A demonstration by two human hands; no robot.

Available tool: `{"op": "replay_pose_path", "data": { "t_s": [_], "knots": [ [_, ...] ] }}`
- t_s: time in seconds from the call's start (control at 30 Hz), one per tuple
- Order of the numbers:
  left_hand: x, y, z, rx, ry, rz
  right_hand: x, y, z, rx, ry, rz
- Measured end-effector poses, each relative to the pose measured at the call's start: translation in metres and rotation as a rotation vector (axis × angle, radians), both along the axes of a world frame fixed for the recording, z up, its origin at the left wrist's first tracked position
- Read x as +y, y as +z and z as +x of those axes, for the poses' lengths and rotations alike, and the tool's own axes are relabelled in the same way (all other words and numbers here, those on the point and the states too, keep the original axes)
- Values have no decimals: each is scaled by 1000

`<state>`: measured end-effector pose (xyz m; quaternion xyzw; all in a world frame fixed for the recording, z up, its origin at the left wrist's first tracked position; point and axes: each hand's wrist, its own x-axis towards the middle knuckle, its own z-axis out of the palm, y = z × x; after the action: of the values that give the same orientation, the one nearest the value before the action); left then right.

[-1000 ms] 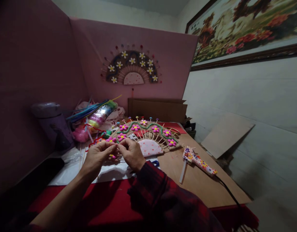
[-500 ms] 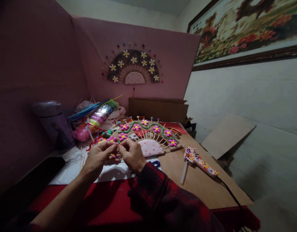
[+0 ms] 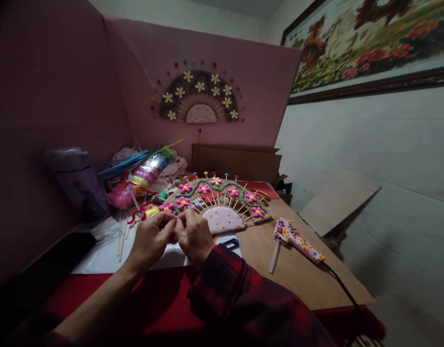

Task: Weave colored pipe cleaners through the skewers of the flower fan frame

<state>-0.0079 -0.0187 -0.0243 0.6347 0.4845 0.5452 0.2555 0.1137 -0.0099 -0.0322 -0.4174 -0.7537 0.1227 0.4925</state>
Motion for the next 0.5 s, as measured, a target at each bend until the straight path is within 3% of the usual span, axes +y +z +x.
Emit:
{"op": "replay_pose_path", "data": {
  "t_s": [0.13, 0.37, 0.5],
  "knots": [
    [-2, 0, -1, 90, 14, 69, -3, -3, -2, -9, 3, 0],
    [4, 5, -4, -429, -188, -281, 0, 6, -3, 434, 185, -279],
    [4, 9, -4, -509, -251, -361, 6, 10, -1, 623, 314, -459]
  ]
}}
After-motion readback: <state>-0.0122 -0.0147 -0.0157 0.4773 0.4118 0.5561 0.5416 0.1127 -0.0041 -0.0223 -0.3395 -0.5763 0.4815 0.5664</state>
